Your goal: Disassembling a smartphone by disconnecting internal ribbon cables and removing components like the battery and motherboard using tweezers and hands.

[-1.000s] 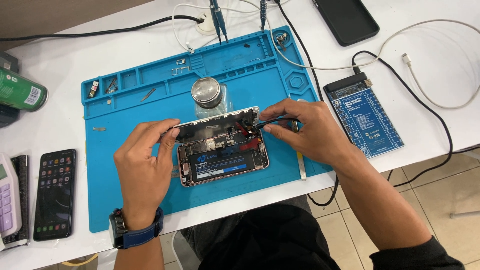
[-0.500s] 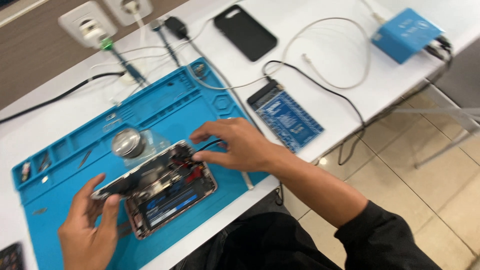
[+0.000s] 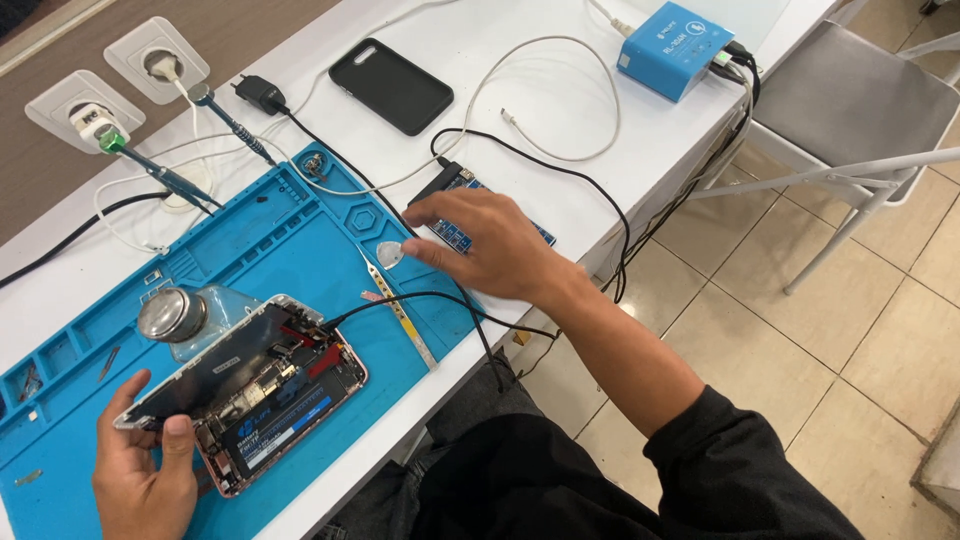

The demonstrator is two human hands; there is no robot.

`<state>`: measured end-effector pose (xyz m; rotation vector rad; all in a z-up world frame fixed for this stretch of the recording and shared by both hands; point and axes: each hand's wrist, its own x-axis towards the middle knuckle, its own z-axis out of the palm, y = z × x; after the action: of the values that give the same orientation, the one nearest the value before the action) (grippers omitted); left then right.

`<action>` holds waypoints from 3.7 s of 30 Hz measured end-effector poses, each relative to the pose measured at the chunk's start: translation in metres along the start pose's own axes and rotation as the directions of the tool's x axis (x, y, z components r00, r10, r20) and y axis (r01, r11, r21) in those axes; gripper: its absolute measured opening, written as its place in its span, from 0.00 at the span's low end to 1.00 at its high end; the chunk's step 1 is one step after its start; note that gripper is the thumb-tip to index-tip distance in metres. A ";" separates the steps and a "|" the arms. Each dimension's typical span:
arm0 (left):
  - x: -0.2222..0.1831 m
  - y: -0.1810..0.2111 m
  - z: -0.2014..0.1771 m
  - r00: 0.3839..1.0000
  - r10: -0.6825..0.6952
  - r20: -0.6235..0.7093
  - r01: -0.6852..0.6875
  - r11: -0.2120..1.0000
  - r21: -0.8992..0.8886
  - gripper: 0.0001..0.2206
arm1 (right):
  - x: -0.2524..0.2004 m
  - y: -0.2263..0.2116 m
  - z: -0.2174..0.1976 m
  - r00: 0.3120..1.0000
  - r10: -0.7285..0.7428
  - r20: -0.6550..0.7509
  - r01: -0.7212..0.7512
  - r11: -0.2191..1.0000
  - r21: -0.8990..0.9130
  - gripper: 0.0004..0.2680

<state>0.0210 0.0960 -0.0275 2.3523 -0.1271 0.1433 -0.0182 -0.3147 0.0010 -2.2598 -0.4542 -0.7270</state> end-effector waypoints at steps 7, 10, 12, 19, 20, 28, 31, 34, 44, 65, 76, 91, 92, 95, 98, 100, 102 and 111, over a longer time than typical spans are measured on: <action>0.007 -0.019 0.000 0.995 0.087 0.044 -0.088 0.996 0.015 0.38 | -0.013 0.023 0.007 0.995 0.085 -0.046 -0.080 0.992 0.096 0.14; 0.002 -0.010 -0.002 0.995 0.092 0.037 -0.093 0.995 0.021 0.37 | -0.015 0.023 0.007 0.990 0.144 -0.012 -0.142 0.986 0.084 0.14; -0.001 -0.001 -0.002 0.996 0.073 0.046 -0.072 0.997 -0.026 0.35 | -0.015 0.021 0.005 0.990 0.142 -0.010 -0.141 0.986 0.085 0.14; -0.003 0.002 -0.005 0.996 0.059 0.072 -0.057 0.998 -0.025 0.36 | -0.014 0.015 0.003 0.985 0.172 -0.008 -0.171 0.982 0.086 0.13; -0.004 0.002 -0.006 0.996 0.052 0.066 -0.051 0.998 -0.024 0.36 | -0.014 0.014 0.004 0.986 0.167 -0.002 -0.166 0.982 0.089 0.13; -0.005 0.009 -0.007 0.996 0.039 0.079 -0.036 0.999 -0.040 0.39 | -0.015 0.014 0.005 0.979 0.201 -0.026 -0.198 0.977 0.072 0.14; -0.004 0.002 -0.006 0.992 0.105 0.067 -0.101 0.993 -0.057 0.37 | -0.015 0.014 0.005 0.981 0.190 -0.027 -0.188 0.980 0.067 0.13; -0.005 0.005 -0.006 0.994 0.085 0.068 -0.082 0.995 -0.054 0.37 | -0.015 0.016 0.007 0.984 0.173 -0.036 -0.171 0.983 0.063 0.14; -0.005 0.003 -0.006 0.994 0.086 0.072 -0.084 0.996 -0.027 0.37 | -0.016 0.017 0.007 0.984 0.176 -0.031 -0.174 0.983 0.066 0.12; -0.004 -0.002 -0.008 0.965 0.249 0.080 -0.240 0.965 -0.106 0.33 | -0.015 0.007 0.008 0.975 0.201 -0.092 -0.180 0.964 0.193 0.09; -0.007 0.016 -0.013 0.897 0.415 -0.153 -0.433 0.895 -0.107 0.33 | -0.003 -0.052 0.007 0.996 0.091 -0.017 -0.087 0.984 0.158 0.08; -0.016 0.086 0.030 0.905 0.425 0.030 -0.425 0.905 0.006 0.12 | 0.045 -0.076 0.066 0.779 0.360 0.514 -0.299 0.933 -0.200 0.13; -0.014 0.087 0.028 0.901 0.432 0.036 -0.433 0.902 0.000 0.12 | 0.047 -0.078 0.069 0.779 0.370 0.507 -0.306 0.929 -0.207 0.13; -0.004 0.094 0.030 0.930 0.281 0.238 -0.293 0.956 0.017 0.17 | 0.049 -0.077 0.065 0.769 0.367 0.523 -0.330 0.929 -0.168 0.09; 0.004 0.097 0.032 0.940 0.135 0.312 -0.150 0.988 0.023 0.20 | 0.045 -0.073 0.064 0.773 0.329 0.543 -0.338 0.937 -0.087 0.08; 0.006 0.100 0.030 0.930 -0.009 0.367 0.026 0.999 -0.042 0.20 | 0.043 -0.072 0.064 0.799 0.249 0.547 -0.289 0.957 -0.014 0.08; 0.007 0.099 0.034 0.926 0.022 0.378 0.003 0.998 -0.064 0.20 | 0.041 -0.070 0.061 0.797 0.240 0.554 -0.288 0.958 0.001 0.08; 0.007 0.100 0.040 0.911 0.187 0.367 -0.123 0.974 -0.191 0.06 | 0.036 -0.071 0.064 0.842 0.143 0.520 -0.196 0.979 0.048 0.07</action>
<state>0.0175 -0.0033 0.0153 2.1770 -0.5001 -0.2463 -0.0025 -0.2161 0.0216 -2.3471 -0.5141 0.0101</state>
